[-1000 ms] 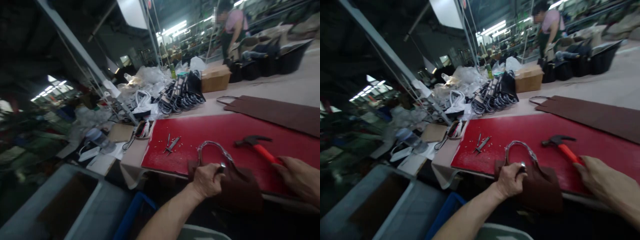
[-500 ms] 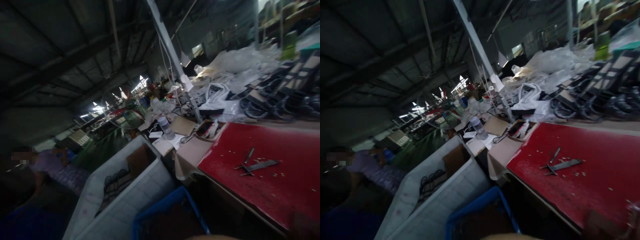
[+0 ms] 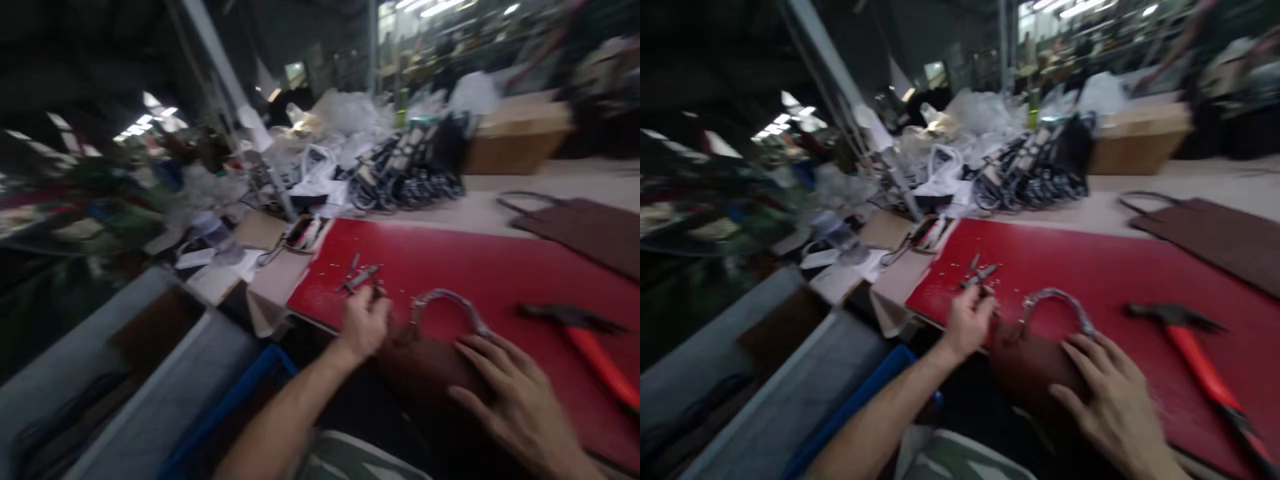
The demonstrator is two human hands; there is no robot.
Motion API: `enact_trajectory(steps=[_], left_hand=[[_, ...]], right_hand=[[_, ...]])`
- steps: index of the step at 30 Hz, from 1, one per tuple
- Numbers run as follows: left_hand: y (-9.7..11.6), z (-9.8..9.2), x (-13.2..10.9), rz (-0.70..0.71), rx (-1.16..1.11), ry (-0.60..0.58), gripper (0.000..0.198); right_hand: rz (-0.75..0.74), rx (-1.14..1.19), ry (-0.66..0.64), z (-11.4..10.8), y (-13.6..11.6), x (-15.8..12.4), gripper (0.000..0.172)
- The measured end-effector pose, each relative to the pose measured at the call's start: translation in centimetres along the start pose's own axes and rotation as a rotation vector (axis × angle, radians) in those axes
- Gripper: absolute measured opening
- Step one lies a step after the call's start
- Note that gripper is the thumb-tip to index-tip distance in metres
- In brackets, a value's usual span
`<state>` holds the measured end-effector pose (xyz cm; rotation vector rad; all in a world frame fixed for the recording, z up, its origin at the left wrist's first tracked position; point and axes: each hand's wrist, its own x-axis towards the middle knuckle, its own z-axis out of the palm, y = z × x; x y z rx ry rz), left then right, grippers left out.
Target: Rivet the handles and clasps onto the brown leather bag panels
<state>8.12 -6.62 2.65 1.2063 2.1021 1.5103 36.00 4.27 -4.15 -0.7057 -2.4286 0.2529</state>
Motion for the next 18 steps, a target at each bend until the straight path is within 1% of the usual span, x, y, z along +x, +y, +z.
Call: enact_trajectory(steps=[1, 2, 3, 5, 6, 8, 9, 11, 15, 18], left_hand=[[0.0, 0.9, 0.6, -0.011, -0.007, -0.044, 0.021], [-0.3, 1.3, 1.4, -0.033, 0.113, -0.089, 0.019], [-0.7, 1.2, 2.3, -0.051, 0.262, -0.086, 0.017], [-1.7, 0.2, 4.3, -0.080, 0.548, -0.078, 0.019], [-2.1, -0.4, 5.1, -0.084, 0.660, -0.109, 0.020], [-2.7, -1.2, 6.1, -0.067, 0.787, -0.154, 0.022], [-2.8, -1.3, 6.3, -0.055, 0.810, -0.174, 0.023], [-2.7, -0.8, 6.3, -0.031, 0.804, -0.200, 0.026], [-1.8, 1.7, 5.9, 0.026, 0.759, -0.259, 0.029], [-0.8, 3.2, 5.6, 0.092, 0.823, -0.279, 0.031]], right_hand=[[0.000, -0.033, -0.053, -0.6, 0.1, -0.7, 0.055], [0.024, -0.054, -0.111, -0.9, 0.0, -1.0, 0.058], [0.055, -0.060, -0.142, -1.0, -0.2, -1.1, 0.058], [0.114, -0.049, -0.182, -1.0, -0.7, -0.9, 0.059], [0.132, -0.033, -0.186, -1.0, -1.0, -0.8, 0.060], [0.145, 0.007, -0.186, -1.2, -1.6, -0.6, 0.062], [0.147, 0.026, -0.187, -1.4, -1.8, -0.6, 0.064], [0.156, 0.059, -0.193, -1.6, -2.1, -0.6, 0.067], [0.183, 0.090, -0.210, -1.8, -2.1, -0.5, 0.070], [0.193, 0.084, -0.211, -1.7, -2.1, -0.5, 0.071]])
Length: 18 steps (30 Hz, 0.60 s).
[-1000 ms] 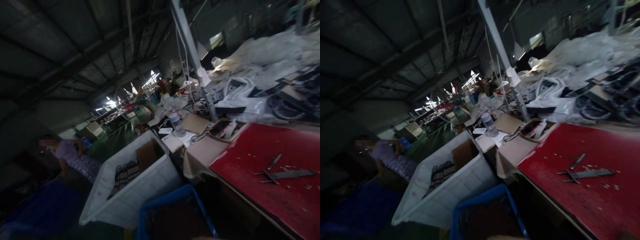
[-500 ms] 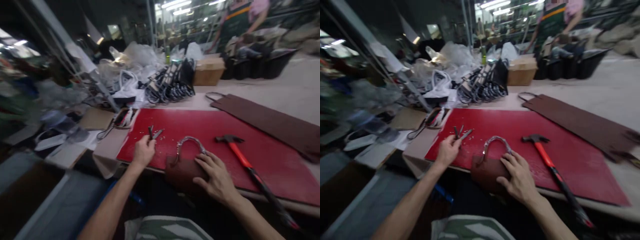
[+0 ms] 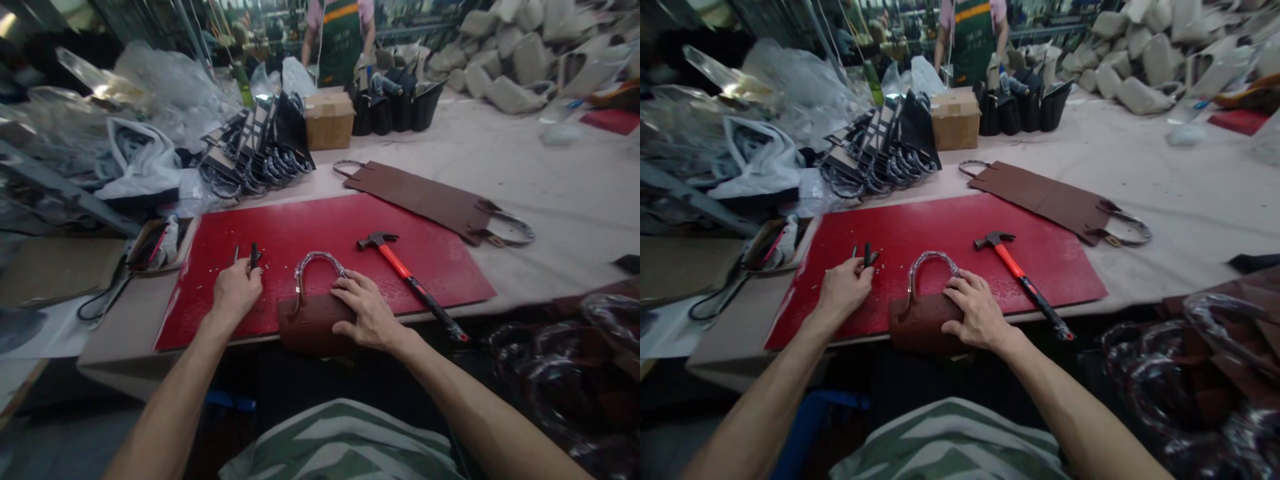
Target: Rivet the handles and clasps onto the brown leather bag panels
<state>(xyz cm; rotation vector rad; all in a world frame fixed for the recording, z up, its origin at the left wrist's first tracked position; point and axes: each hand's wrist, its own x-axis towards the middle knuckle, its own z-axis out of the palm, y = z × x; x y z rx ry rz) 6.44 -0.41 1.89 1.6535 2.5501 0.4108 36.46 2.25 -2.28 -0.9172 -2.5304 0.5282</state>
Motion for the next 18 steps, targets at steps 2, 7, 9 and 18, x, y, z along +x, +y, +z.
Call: enact_trajectory(steps=[2, 7, 9, 18], left_hand=[[0.9, 0.1, -0.6, 0.067, 0.060, 0.056, 0.033], [2.1, 1.1, -4.0, 0.383, -0.083, 0.152, 0.025], [2.1, 1.7, -5.0, 0.440, -0.157, 0.158, 0.023], [-4.6, -0.2, 0.9, -0.113, -0.058, 0.167, 0.027]], right_hand=[[-0.003, -0.005, 0.002, 0.1, 0.0, 0.0, 0.071], [0.005, -0.014, 0.001, 0.2, 0.0, 0.1, 0.076], [0.006, -0.011, -0.001, 0.2, 0.0, 0.2, 0.077], [-0.058, -0.039, 0.043, 0.6, 1.3, 0.1, 0.063]])
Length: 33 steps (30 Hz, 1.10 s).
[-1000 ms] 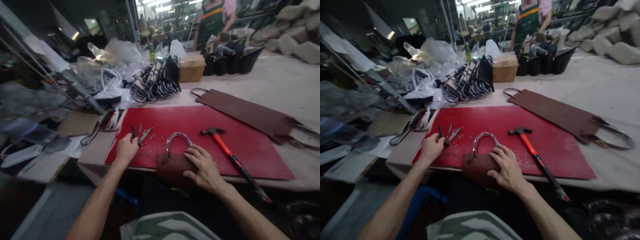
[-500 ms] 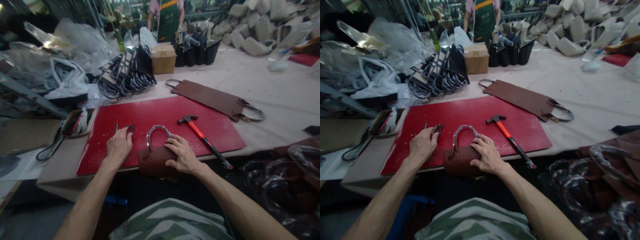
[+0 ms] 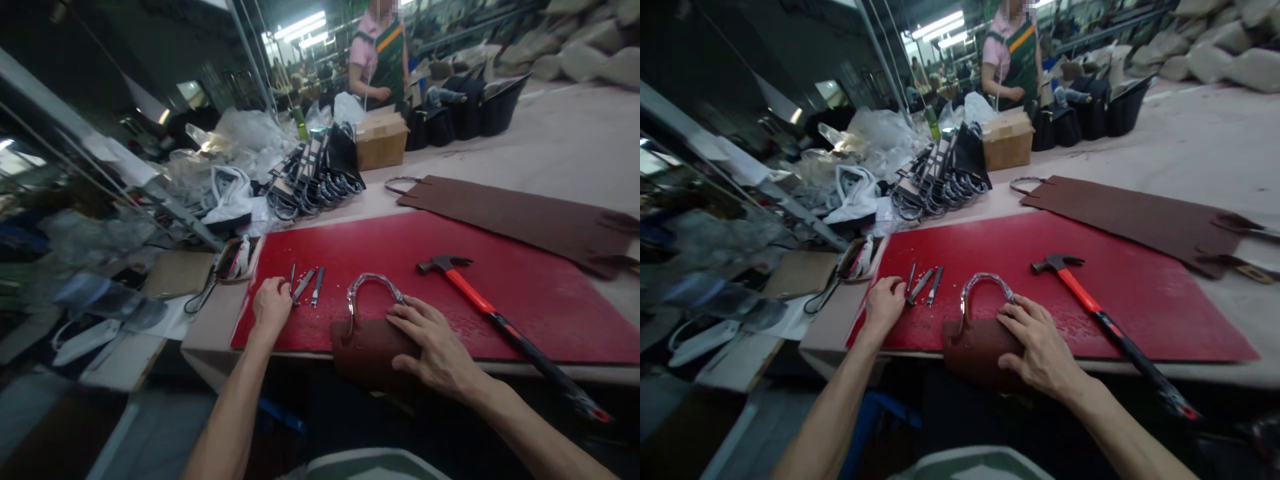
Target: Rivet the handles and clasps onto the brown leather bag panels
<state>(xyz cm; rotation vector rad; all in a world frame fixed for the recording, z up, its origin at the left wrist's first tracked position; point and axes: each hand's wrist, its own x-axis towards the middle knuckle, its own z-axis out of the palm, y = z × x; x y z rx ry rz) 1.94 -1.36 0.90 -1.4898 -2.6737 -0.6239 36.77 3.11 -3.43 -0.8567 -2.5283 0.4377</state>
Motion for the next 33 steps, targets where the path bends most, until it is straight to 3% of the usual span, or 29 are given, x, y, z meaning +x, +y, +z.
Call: enact_trajectory(steps=[5, 10, 15, 22, 25, 27, 31, 33], left_hand=[[-2.1, -1.1, 3.5, -0.058, 0.030, -0.103, 0.025], [-0.4, -0.3, 5.1, -0.045, 0.044, -0.204, 0.025], [1.2, 0.7, 6.9, -0.131, 0.091, -0.310, 0.030], [1.9, 0.7, 7.9, -0.184, -0.050, -0.400, 0.012], [2.3, -0.6, 6.2, -0.171, -0.281, -0.389, 0.015], [3.1, -1.4, 3.8, -0.161, -0.530, -0.391, 0.023], [6.6, -1.3, -3.2, -0.140, -1.210, -0.472, 0.049], [8.7, -0.1, -6.8, -0.150, -1.349, -0.473, 0.049]], right_hand=[[0.011, -0.018, 0.001, 0.2, 0.3, 0.1, 0.063], [0.026, -0.025, -0.006, 0.0, 0.1, 0.2, 0.063], [0.027, -0.010, -0.026, -0.2, -0.3, 0.3, 0.065], [0.048, 0.059, -0.041, -0.6, -1.0, 0.2, 0.070], [0.062, 0.070, -0.043, -0.6, -1.1, 0.1, 0.073], [0.074, 0.079, -0.047, -0.6, -1.2, 0.1, 0.074], [0.082, 0.095, -0.042, -0.7, -1.4, 0.1, 0.071], [0.078, 0.099, -0.042, -0.7, -1.4, 0.1, 0.068]])
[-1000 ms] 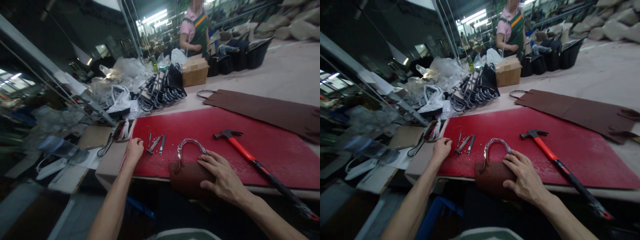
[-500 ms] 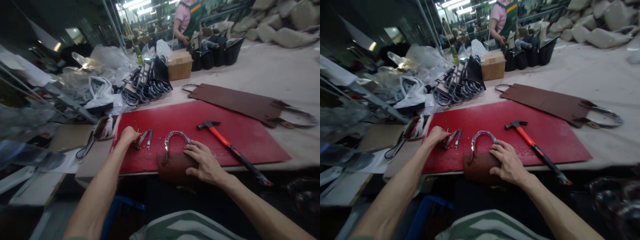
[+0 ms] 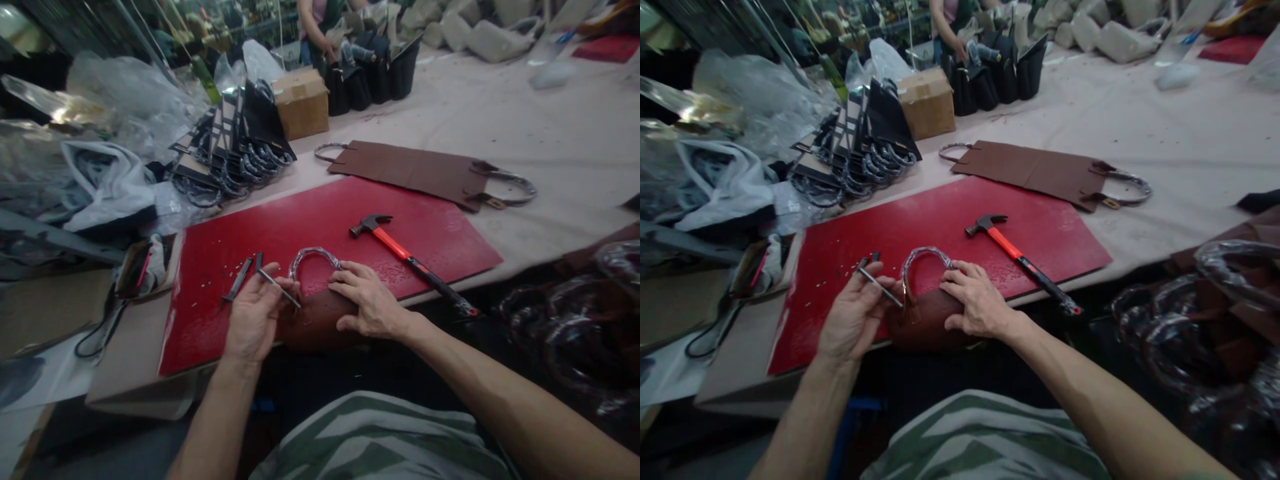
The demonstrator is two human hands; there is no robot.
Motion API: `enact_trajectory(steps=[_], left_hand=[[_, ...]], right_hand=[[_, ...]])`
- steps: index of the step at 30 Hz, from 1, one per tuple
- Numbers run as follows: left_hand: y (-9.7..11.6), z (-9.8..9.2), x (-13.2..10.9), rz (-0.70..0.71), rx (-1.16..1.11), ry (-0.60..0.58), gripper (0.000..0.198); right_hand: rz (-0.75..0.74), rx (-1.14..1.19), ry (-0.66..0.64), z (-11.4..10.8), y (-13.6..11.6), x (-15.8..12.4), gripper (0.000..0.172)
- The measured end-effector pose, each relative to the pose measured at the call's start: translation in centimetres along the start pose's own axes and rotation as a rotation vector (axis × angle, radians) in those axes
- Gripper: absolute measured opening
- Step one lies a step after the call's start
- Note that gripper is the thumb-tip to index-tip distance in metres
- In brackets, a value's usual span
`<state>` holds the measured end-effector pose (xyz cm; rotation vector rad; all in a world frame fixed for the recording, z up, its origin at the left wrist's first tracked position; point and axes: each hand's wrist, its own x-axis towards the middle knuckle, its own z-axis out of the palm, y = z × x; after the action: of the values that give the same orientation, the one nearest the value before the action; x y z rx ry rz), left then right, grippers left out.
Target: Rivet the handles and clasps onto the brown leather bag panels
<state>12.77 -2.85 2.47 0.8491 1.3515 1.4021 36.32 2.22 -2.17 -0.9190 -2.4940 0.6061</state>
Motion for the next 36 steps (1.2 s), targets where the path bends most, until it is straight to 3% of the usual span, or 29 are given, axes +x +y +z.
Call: enact_trajectory(steps=[3, 6, 10, 21, 29, 31, 33, 36], left_hand=[[-2.9, 3.5, -2.2, 0.038, 0.029, -0.006, 0.034], [-4.6, 4.8, -3.0, 0.126, 0.191, -0.005, 0.019], [-5.2, 4.7, -3.0, 0.200, 0.322, 0.037, 0.013], [-5.8, 5.0, -3.1, 0.246, 0.366, 0.071, 0.010], [-6.8, 4.6, -2.9, 0.429, 0.603, 0.006, 0.009], [-6.8, 4.7, -2.8, 0.465, 0.644, -0.012, 0.010], [-6.8, 4.7, -2.8, 0.496, 0.645, -0.021, 0.010], [-6.9, 4.8, -2.8, 0.552, 0.632, -0.028, 0.009]], right_hand=[[-0.010, -0.009, -0.002, 0.0, 0.0, 0.0, 0.065], [-0.014, -0.023, 0.002, 0.2, 0.1, -0.1, 0.067], [-0.012, -0.013, 0.011, 0.2, 0.1, -0.1, 0.070], [-0.022, -0.002, 0.019, 0.2, 0.2, -0.2, 0.069], [-0.037, 0.041, 0.020, 0.0, 0.0, -0.1, 0.064], [-0.054, 0.120, 0.092, -0.4, 0.2, -0.4, 0.058], [-0.010, 0.164, 0.259, -1.2, 0.8, -0.9, 0.045], [0.237, -0.007, 0.469, -3.3, 2.2, -2.2, 0.032]])
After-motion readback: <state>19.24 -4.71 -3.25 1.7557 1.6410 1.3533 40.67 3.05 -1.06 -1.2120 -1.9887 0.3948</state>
